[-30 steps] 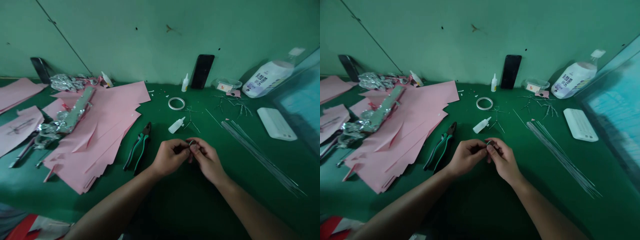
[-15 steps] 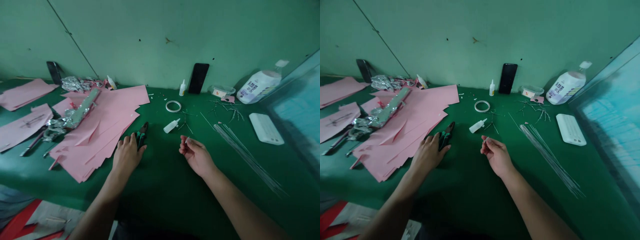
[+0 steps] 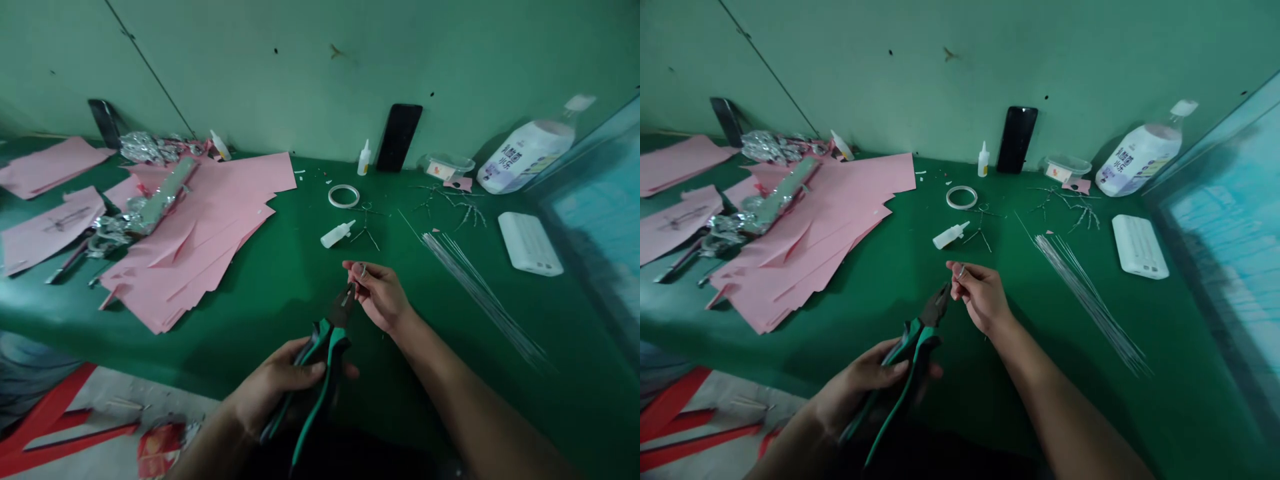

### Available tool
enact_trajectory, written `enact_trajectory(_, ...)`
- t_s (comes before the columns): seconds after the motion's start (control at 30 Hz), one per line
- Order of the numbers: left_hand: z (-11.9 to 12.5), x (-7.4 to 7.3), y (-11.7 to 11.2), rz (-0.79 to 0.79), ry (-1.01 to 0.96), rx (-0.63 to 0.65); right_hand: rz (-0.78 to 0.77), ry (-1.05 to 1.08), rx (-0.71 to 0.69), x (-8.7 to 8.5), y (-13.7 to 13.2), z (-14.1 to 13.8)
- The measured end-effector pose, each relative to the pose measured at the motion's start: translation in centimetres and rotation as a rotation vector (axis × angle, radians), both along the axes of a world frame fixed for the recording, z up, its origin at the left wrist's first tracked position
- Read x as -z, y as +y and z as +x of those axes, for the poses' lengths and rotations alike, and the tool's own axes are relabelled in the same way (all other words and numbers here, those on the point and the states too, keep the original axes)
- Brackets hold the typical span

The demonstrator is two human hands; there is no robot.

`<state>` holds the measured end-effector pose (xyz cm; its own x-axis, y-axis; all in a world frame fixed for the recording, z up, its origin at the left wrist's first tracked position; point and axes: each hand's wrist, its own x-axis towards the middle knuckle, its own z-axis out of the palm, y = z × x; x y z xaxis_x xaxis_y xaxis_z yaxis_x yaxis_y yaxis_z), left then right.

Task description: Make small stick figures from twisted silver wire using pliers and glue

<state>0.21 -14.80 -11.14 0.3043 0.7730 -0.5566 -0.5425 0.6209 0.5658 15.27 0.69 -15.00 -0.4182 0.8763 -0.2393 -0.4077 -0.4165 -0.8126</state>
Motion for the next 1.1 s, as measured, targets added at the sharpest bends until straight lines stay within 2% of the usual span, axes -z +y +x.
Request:
enact_trajectory(0.17, -0.5, -0.8, 0.1, 0.018, -0.149, 0.165, 0.012, 0.032, -0.213, 0.3, 0.2, 0.5)
enact_trajectory(0.27, -1.1, -1.2, 0.1, 0.002, -0.221, 0.197, 0.023, 0.066, -0.327, 0.2, 0.2, 0.7)
enact_trajectory(0.4, -1.1, -0.7, -0.2, -0.054, -0.261, 0.233, 0.028, 0.093, -0.431, 0.0, 0.2, 0.8)
enact_trajectory(0.53, -1.2, -0.3, -0.4, -0.052, -0.274, 0.247, 0.044, 0.127, -0.468, -0.1, 0.4, 1.0)
enact_trajectory(0.77, -1.5, -1.2, -0.3, -0.025, -0.229, 0.246, 0.074, 0.125, -0.554, 0.0, 0.8, 1.5)
enact_trajectory(1.1, -2.1, -1.9, 0.2, -0.067, -0.041, 0.379, 0.122, 0.133, -0.566, -0.1, 0.8, 1.5)
